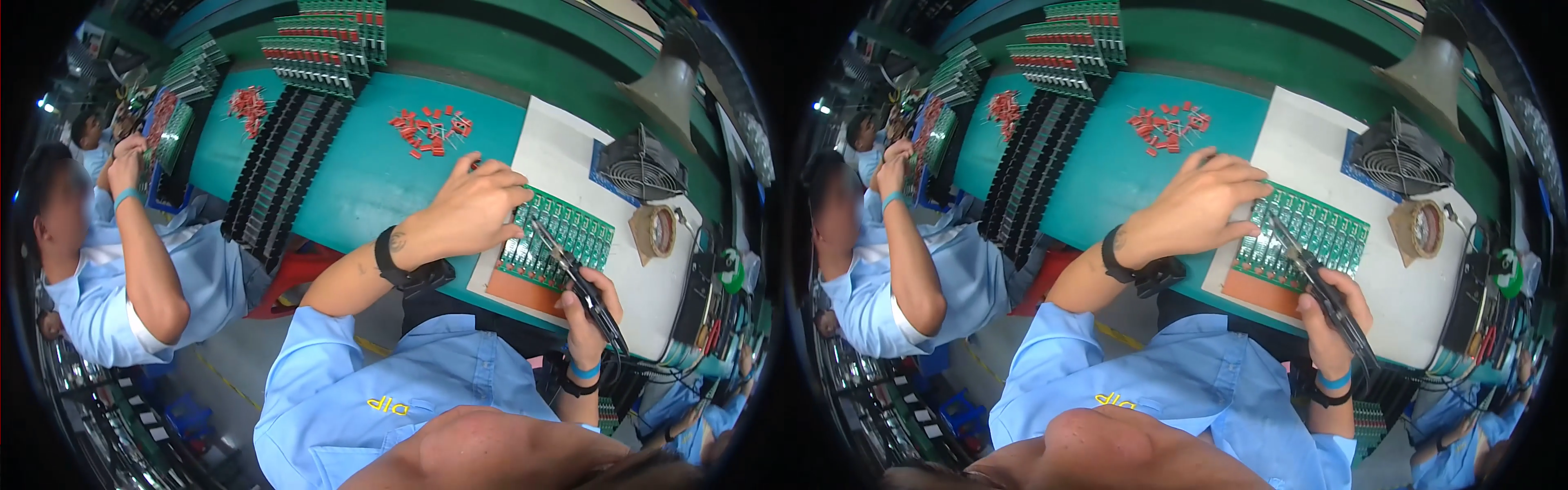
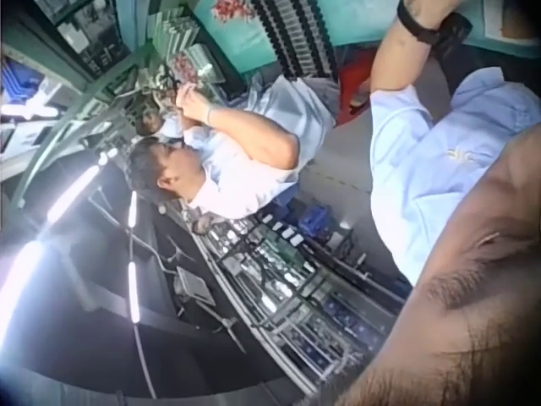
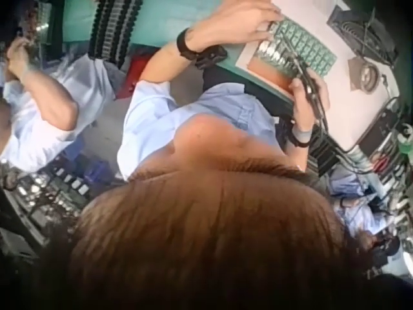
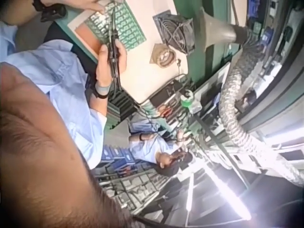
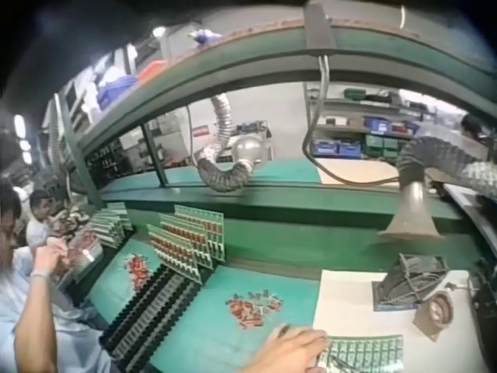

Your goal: The person solders components onto a circuit board using a soldering iron, then flips the board over to press it against a metal plate. They repeat the soldering process on the board before setting it aside and picking up another circuit board.

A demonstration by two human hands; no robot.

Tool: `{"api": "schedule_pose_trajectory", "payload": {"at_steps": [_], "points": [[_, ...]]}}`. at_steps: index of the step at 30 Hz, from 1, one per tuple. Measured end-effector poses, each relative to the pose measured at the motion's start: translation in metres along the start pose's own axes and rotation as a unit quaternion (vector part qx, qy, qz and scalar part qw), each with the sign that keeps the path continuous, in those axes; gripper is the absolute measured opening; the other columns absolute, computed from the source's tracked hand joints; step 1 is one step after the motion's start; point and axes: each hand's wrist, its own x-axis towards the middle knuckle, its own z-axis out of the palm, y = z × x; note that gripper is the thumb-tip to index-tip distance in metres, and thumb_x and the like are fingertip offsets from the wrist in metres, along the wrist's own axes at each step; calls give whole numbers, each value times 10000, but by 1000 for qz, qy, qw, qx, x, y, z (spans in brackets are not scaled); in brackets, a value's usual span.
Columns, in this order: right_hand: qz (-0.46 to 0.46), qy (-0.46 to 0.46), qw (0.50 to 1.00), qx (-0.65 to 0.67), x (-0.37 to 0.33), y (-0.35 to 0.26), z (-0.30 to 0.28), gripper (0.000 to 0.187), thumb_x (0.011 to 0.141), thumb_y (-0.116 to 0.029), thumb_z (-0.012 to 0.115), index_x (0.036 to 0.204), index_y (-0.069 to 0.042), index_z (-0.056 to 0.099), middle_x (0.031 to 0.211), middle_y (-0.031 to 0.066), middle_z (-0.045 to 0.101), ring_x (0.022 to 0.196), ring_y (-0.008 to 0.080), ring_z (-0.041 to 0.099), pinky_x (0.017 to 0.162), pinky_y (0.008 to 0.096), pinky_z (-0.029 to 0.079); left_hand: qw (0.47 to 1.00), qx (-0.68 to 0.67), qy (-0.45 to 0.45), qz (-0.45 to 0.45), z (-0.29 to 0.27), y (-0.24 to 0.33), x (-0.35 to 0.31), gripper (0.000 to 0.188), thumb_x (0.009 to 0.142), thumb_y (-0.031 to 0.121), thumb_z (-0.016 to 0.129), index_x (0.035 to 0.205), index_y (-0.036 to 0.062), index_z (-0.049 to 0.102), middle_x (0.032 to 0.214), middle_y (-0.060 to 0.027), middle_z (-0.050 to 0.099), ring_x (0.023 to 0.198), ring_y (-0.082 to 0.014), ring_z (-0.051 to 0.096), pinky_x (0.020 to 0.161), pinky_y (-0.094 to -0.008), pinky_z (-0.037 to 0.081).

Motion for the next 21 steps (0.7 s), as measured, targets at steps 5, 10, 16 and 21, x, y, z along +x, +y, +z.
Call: {"api": "schedule_pose_trajectory", "payload": {"at_steps": [5,10,16,21], "points": [[-75,17,997,-16,-14,5,-24,425,957,-62,742,1339,45,588,1006,120,688,802,149,675,723,293,569,1000,-5,-28,2,-5,-1,4,524,843,311,859,1306,103,730,1399,-95,684,1378,-295,559,1207,-591,332],[-142,131,981,-1,-9,26,-74,440,1009,-105,699,1400,39,559,1087,141,673,868,149,640,769,317,555,1000,-9,-11,0,-2,-7,1,530,846,323,857,1313,107,729,1403,-99,681,1376,-297,560,1212,-596,324],[-127,271,953,47,7,48,-87,515,1007,-63,697,1478,43,518,1085,124,680,975,165,627,857,312,531,1000,-6,-26,8,-3,-9,5,529,849,327,855,1312,104,732,1411,-105,676,1395,-292,549,1217,-623,299],[-153,260,953,3,-3,61,-87,487,1029,-59,670,1479,47,517,1134,118,679,972,160,626,870,313,537,999,6,-38,21,-5,-4,3,569,854,333,854,1349,97,703,1430,-115,662,1423,-301,531,1231,-644,258]]}}
